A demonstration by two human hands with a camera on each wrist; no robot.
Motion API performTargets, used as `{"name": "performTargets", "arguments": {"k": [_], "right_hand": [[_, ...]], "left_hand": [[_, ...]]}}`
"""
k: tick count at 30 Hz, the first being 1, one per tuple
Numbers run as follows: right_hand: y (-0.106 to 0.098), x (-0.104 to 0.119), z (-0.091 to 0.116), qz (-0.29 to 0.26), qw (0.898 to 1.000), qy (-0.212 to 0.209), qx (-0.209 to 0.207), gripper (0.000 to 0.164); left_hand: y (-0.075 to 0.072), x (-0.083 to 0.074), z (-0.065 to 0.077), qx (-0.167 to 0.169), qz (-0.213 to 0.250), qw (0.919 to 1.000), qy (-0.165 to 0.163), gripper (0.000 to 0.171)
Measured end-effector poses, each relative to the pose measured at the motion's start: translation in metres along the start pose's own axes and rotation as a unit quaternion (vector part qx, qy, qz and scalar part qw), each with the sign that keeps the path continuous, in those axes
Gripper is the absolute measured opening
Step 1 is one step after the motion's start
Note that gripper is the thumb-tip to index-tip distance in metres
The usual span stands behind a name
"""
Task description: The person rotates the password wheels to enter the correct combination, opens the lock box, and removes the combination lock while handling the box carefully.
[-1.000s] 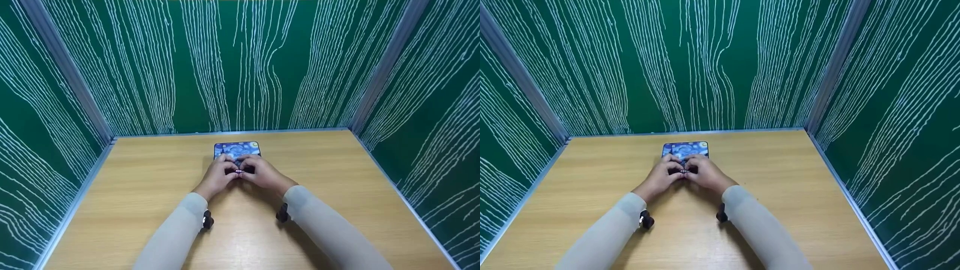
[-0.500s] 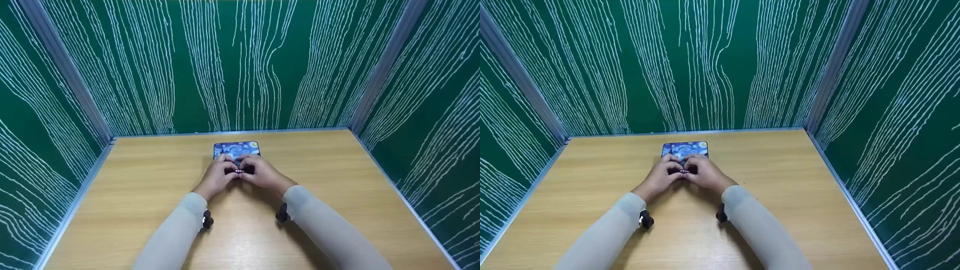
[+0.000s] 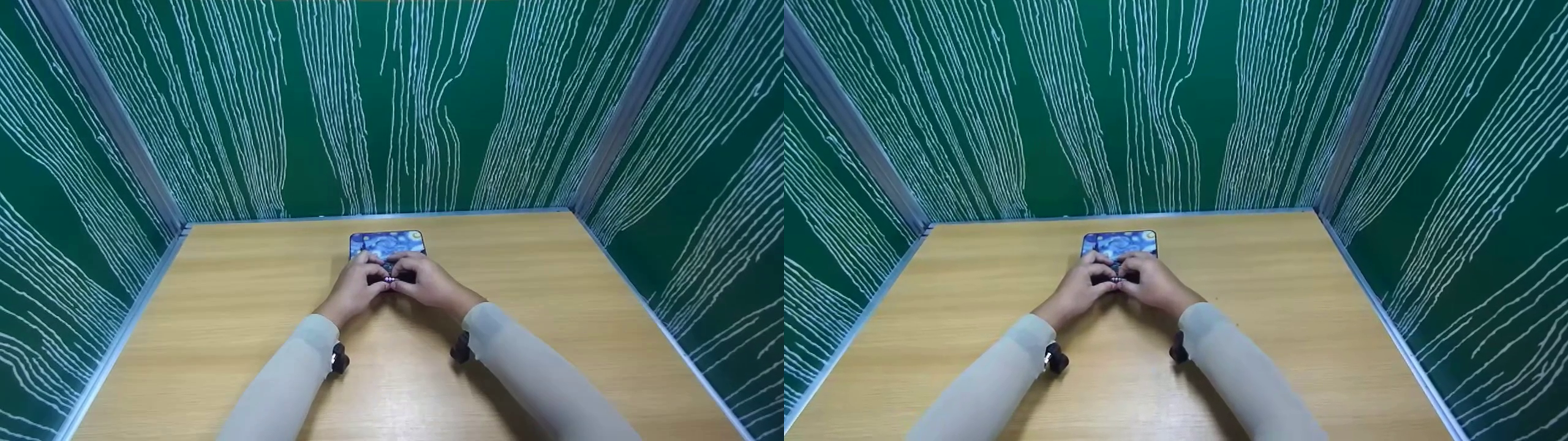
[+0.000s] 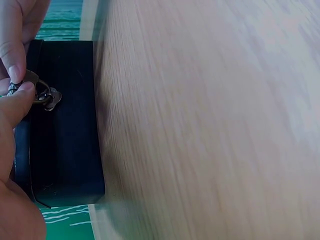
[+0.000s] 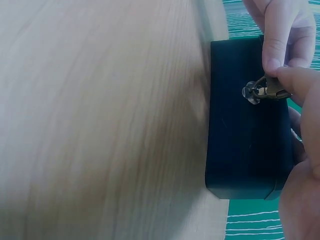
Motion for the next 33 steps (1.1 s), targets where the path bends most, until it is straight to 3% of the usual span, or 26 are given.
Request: {"name": "performTargets", "arguments": {"k": [13, 20, 27, 33], "right_hand": [[0.0022, -0.0036, 0.0000, 0.006, 1.000, 0.015, 0.006, 0.007], [0.0014, -0.0010, -0.0006, 0.004, 1.000, 0.006, 0.003, 0.009], [0.0002, 0.0028, -0.0011, 0.008, 1.000, -0.011, -0.005, 0.005], [0.0003, 0.0018, -0.0017, 0.013, 1.000, -0.002, 0.001, 0.006]], "left_hand": [[0.0009, 0.0006, 0.0002, 0.004, 0.005, 1.0000, -0.006, 0.008], [0.0009, 0.0024, 0.0001, 0.010, 0.008, 0.9999, -0.012, 0.011], [0.0009, 0.0018, -0.0004, 0.004, 0.005, 1.0000, 0.002, 0.009], [0.0013, 0.0039, -0.0018, 0.008, 0.007, 0.9999, -0.008, 0.009]]}}
Point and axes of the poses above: each hand's wrist, its own z-axis away from the middle knuckle, its own y-axis out of the palm, x = y × z, the point moved 9 cm from there along -z, towards the middle knuckle, and after that the axes turned 8 degrees about -y, right-handed, at the moved point
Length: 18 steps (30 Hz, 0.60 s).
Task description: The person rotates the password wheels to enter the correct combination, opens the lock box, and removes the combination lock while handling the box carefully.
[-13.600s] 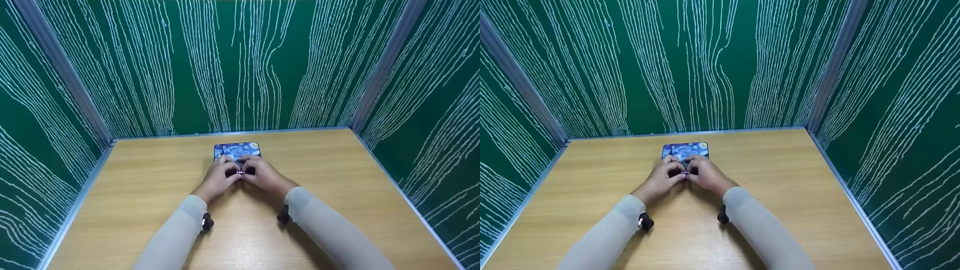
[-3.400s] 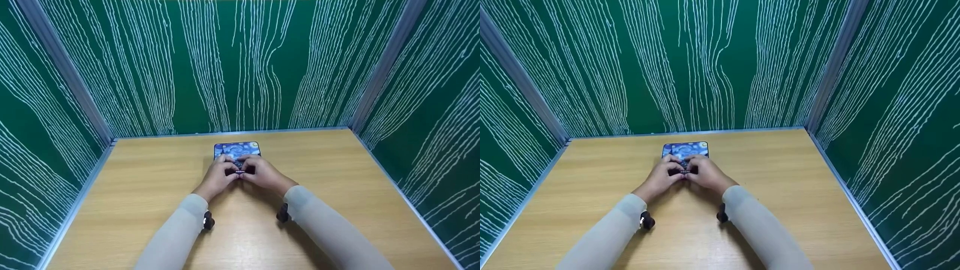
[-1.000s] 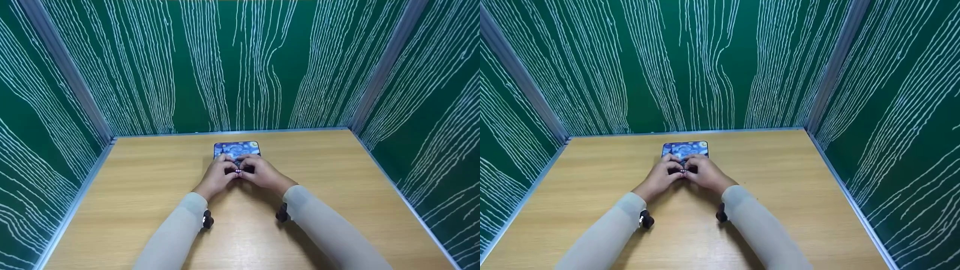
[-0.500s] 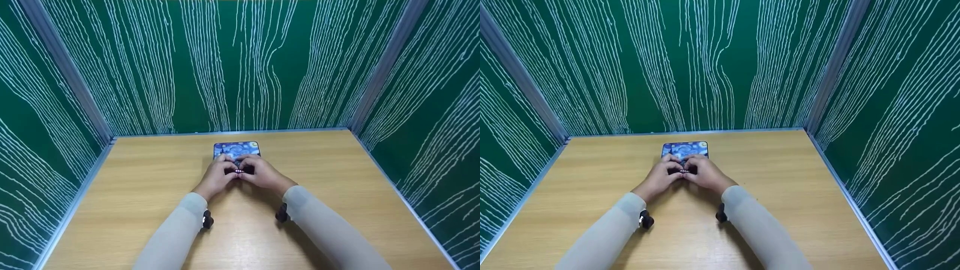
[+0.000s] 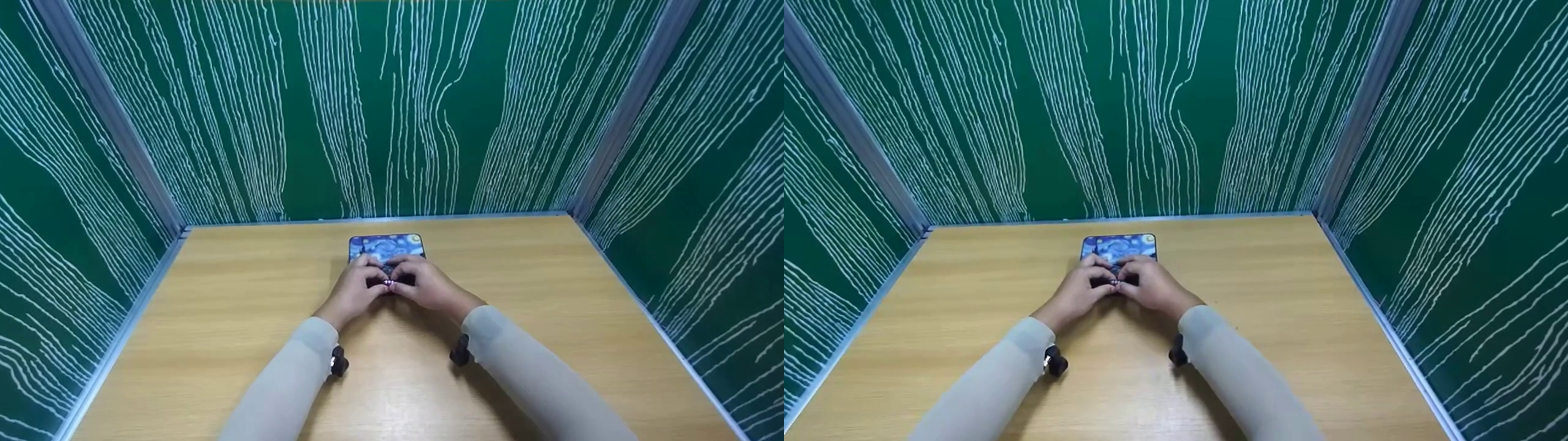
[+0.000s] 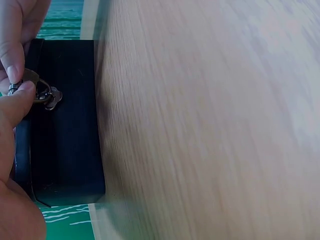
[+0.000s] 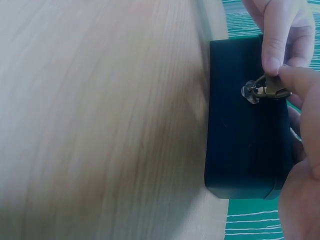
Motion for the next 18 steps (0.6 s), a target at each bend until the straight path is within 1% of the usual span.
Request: {"name": "performTargets", "arguments": {"k": [8, 12, 16, 18], "right_hand": [[-0.0006, -0.0045, 0.0004, -0.006, 1.000, 0.020, 0.001, 0.008], [0.0005, -0.0057, 0.0010, -0.009, 1.000, 0.023, 0.003, 0.005], [0.0012, -0.0060, 0.0018, -0.011, 0.999, 0.031, 0.008, 0.009], [0.0010, -0.0056, 0.0021, -0.011, 0.999, 0.031, 0.007, 0.010]], "left_hand": [[0.0002, -0.0003, -0.0002, 0.004, 0.006, 0.9999, -0.012, 0.012], [0.0001, -0.0003, 0.0003, 0.006, 0.005, 0.9998, -0.016, 0.011], [0.0001, -0.0010, 0.0012, 0.007, 0.009, 0.9998, -0.016, 0.010], [-0.0001, -0.0023, 0.0016, 0.005, 0.007, 0.9999, -0.010, 0.009]]}}
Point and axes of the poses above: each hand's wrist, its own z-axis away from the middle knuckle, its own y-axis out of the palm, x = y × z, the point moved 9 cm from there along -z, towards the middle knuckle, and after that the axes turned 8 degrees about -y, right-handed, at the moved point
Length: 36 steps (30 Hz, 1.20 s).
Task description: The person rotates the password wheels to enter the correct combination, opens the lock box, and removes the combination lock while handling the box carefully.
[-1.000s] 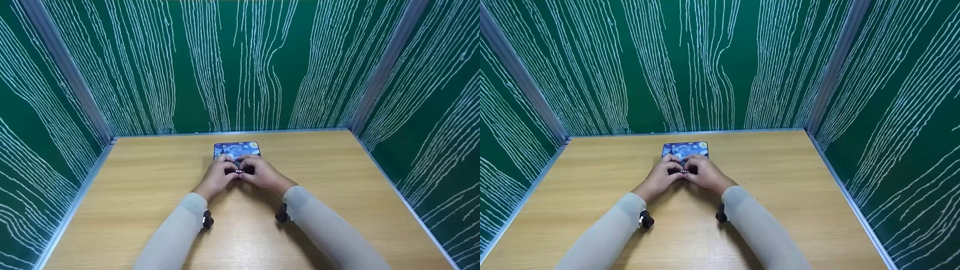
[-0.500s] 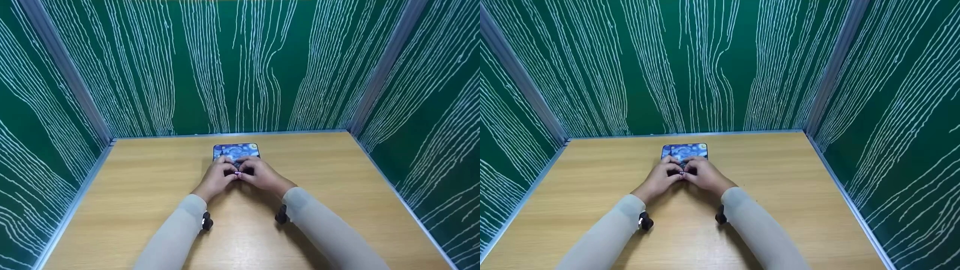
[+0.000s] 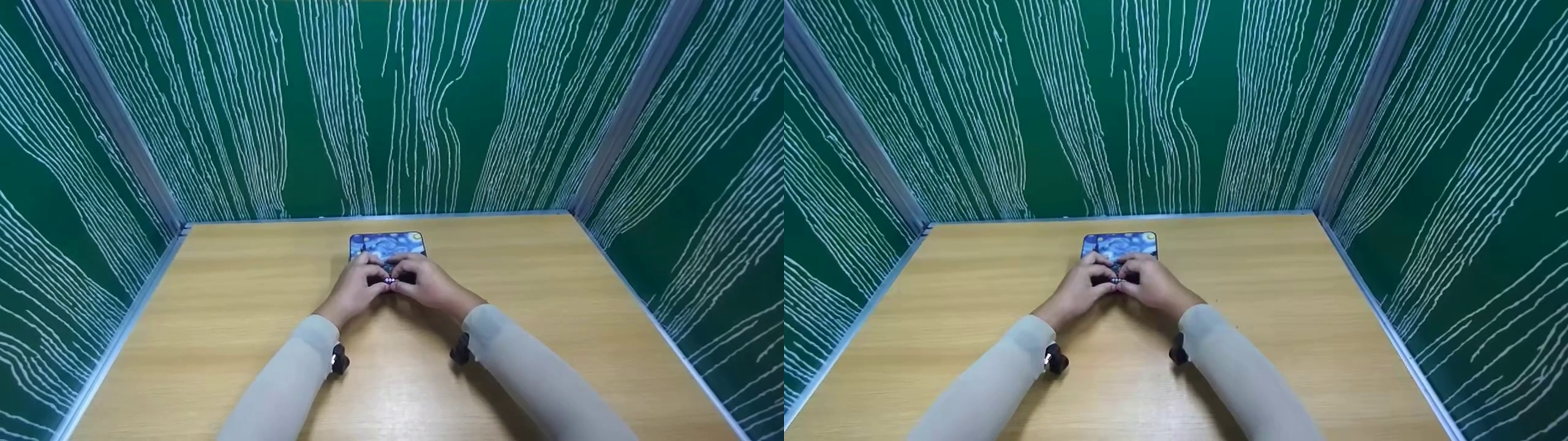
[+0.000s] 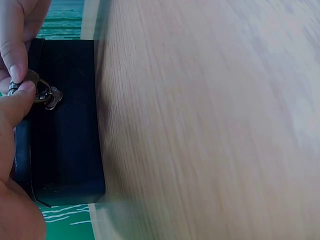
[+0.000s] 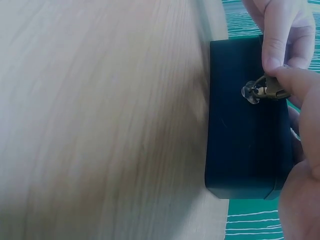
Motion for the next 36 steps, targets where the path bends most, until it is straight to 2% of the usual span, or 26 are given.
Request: {"name": "performTargets", "arguments": {"k": [6, 14, 29, 36], "right_hand": [[0.0010, 0.0012, -0.0022, 0.013, 1.000, -0.022, -0.002, 0.007], [0.0015, -0.0001, -0.0020, 0.005, 1.000, -0.008, -0.001, 0.011], [0.0013, 0.0003, -0.0014, 0.000, 1.000, -0.005, -0.001, 0.007], [-0.0003, 0.0044, -0.0020, 0.008, 1.000, -0.017, -0.002, 0.007]], "left_hand": [[-0.0020, -0.0029, 0.0008, -0.010, -0.005, 0.9997, 0.020, 0.007], [-0.0011, 0.0005, 0.0006, -0.004, -0.002, 0.9999, 0.011, 0.008], [0.0001, 0.0014, 0.0002, 0.007, 0.001, 0.9999, -0.008, 0.008], [-0.0021, -0.0016, 0.0010, 0.002, 0.006, 1.0000, 0.006, 0.007]]}}
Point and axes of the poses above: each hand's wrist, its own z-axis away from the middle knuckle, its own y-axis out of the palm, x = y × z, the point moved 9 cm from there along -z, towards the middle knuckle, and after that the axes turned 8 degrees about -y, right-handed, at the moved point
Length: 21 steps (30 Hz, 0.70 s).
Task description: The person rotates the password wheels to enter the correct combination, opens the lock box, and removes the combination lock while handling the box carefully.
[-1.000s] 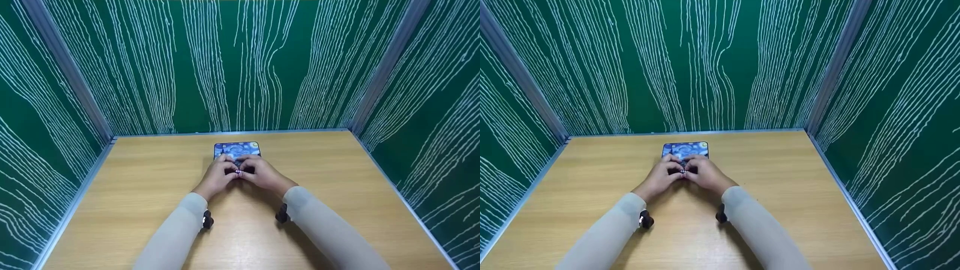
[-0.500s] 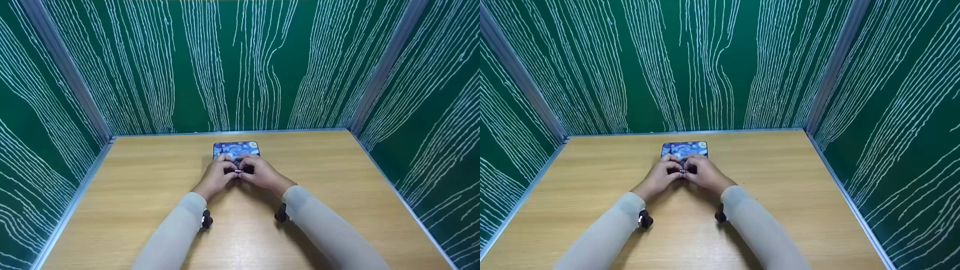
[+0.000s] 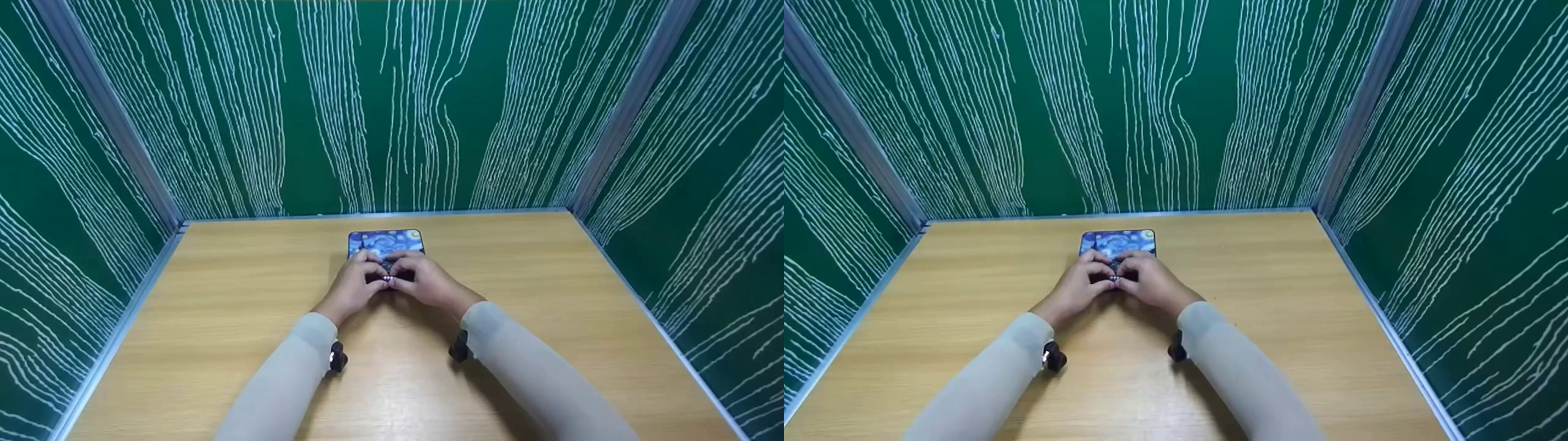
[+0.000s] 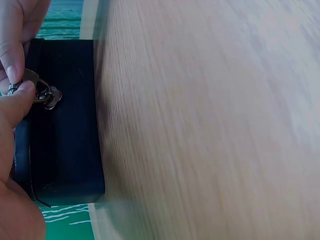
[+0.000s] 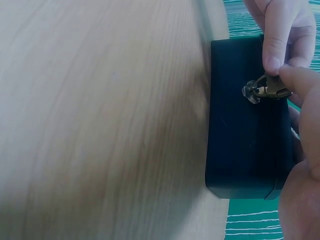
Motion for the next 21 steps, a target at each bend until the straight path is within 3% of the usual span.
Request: {"name": "performTargets", "arguments": {"k": [8, 21], "right_hand": [[-0.0008, 0.0012, -0.0003, 0.006, 1.000, -0.003, -0.001, 0.014], [0.0008, -0.0024, -0.0002, 0.002, 1.000, -0.002, -0.001, 0.008]], "left_hand": [[0.0004, 0.0020, -0.0005, 0.001, 0.002, 1.0000, -0.005, 0.009], [-0.0003, 0.0010, -0.0009, -0.001, -0.001, 0.9999, -0.011, 0.008]]}}
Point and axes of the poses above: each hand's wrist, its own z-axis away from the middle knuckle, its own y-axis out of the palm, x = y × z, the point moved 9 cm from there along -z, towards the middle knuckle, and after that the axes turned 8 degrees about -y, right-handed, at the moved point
